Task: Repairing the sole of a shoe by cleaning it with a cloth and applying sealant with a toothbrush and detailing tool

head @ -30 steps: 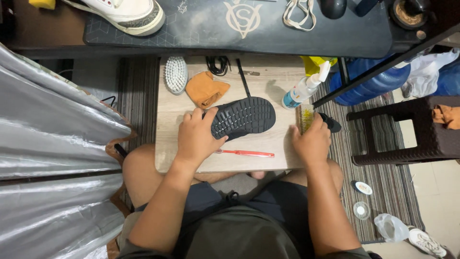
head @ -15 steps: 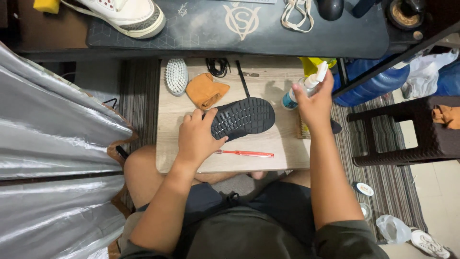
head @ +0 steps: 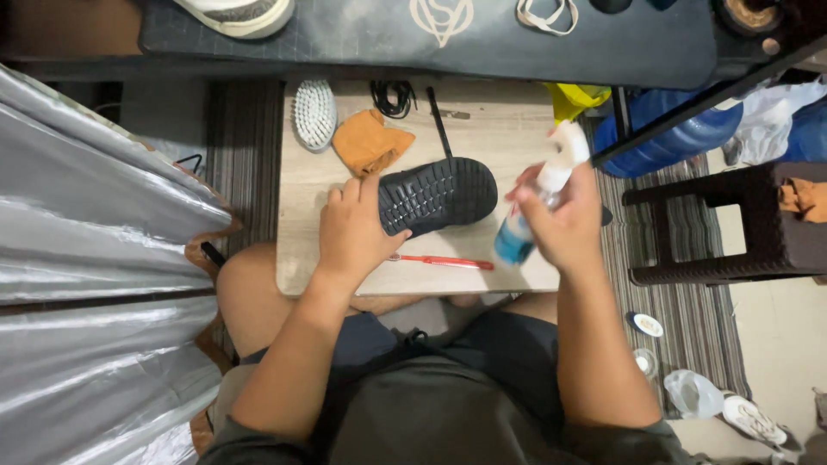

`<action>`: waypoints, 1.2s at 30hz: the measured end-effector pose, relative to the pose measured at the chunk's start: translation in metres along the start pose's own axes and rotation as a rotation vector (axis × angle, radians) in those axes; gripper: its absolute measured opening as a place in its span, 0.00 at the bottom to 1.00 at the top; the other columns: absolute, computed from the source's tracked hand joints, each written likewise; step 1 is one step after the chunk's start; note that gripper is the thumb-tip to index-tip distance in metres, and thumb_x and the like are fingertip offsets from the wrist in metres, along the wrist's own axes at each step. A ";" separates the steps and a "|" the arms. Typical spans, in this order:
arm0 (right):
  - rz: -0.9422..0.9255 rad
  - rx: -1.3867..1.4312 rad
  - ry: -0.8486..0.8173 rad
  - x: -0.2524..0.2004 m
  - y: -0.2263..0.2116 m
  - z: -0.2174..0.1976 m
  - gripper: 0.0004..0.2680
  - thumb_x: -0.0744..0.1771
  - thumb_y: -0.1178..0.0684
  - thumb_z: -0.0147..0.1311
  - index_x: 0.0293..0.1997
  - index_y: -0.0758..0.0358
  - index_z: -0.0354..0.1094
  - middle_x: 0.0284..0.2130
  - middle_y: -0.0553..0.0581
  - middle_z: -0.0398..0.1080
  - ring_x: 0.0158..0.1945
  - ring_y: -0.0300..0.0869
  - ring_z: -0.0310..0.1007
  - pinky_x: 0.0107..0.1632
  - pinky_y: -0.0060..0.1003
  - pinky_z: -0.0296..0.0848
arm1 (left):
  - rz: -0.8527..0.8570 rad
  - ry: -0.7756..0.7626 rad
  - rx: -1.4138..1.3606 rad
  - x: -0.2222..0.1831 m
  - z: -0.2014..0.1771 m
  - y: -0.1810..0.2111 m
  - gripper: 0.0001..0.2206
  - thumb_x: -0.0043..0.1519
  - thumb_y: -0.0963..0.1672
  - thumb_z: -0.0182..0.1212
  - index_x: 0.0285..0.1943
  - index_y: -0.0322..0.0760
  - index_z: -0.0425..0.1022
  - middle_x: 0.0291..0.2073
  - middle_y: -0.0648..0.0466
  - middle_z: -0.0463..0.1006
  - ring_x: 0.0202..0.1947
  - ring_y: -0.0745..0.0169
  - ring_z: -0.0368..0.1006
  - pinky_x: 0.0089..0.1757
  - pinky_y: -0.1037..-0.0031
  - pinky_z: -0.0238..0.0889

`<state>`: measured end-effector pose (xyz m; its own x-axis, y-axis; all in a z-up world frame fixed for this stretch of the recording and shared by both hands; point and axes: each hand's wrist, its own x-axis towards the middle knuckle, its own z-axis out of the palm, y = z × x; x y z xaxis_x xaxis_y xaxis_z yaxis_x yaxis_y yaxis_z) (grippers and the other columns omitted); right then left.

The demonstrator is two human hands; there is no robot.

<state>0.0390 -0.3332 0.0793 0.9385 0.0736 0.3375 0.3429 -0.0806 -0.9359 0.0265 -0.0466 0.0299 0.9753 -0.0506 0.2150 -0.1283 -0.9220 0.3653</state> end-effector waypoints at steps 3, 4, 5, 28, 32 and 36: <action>0.205 0.198 -0.131 -0.027 -0.001 0.024 0.27 0.63 0.54 0.63 0.68 0.67 0.54 0.36 0.62 0.74 0.37 0.47 0.80 0.41 0.40 0.81 | -0.008 0.026 0.002 -0.004 0.005 0.001 0.46 0.31 0.53 0.83 0.61 0.36 0.69 0.42 0.46 0.73 0.43 0.38 0.73 0.42 0.51 0.73; 0.208 0.196 -0.132 -0.035 0.004 0.031 0.27 0.63 0.54 0.63 0.68 0.67 0.54 0.36 0.62 0.74 0.37 0.47 0.80 0.41 0.40 0.81 | -0.009 0.024 0.000 -0.004 0.007 0.000 0.46 0.31 0.53 0.83 0.61 0.36 0.69 0.42 0.46 0.73 0.43 0.38 0.73 0.42 0.51 0.73; 0.298 0.304 -0.191 -0.043 0.008 0.038 0.29 0.61 0.57 0.65 0.68 0.68 0.54 0.36 0.64 0.74 0.36 0.50 0.81 0.41 0.43 0.82 | 0.005 0.039 -0.003 -0.005 0.008 -0.001 0.47 0.30 0.54 0.84 0.60 0.34 0.69 0.42 0.45 0.72 0.43 0.38 0.73 0.42 0.51 0.73; 0.706 0.029 -0.189 -0.046 0.037 0.095 0.13 0.65 0.57 0.59 0.54 0.65 0.70 0.24 0.66 0.75 0.23 0.50 0.80 0.25 0.38 0.81 | 0.062 -0.172 -0.052 -0.004 0.010 -0.021 0.44 0.39 0.50 0.79 0.68 0.39 0.64 0.51 0.49 0.69 0.49 0.43 0.68 0.45 0.52 0.71; 0.710 0.028 -0.207 -0.047 0.040 0.094 0.13 0.65 0.57 0.58 0.55 0.68 0.69 0.25 0.67 0.74 0.24 0.50 0.80 0.27 0.39 0.80 | 0.066 -0.161 -0.055 -0.003 0.010 -0.021 0.44 0.39 0.50 0.79 0.68 0.39 0.64 0.51 0.48 0.69 0.49 0.42 0.68 0.45 0.51 0.71; 0.721 0.047 -0.208 -0.049 0.044 0.094 0.14 0.65 0.57 0.59 0.56 0.69 0.68 0.26 0.66 0.75 0.24 0.49 0.80 0.28 0.38 0.81 | 0.067 -0.156 -0.069 -0.004 0.011 -0.021 0.44 0.39 0.50 0.79 0.68 0.39 0.64 0.51 0.48 0.69 0.49 0.42 0.68 0.46 0.51 0.71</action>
<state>0.0042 -0.2473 0.0118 0.9008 0.2051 -0.3828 -0.3607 -0.1372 -0.9225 0.0275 -0.0312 0.0118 0.9796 -0.1744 0.0999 -0.2004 -0.8866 0.4170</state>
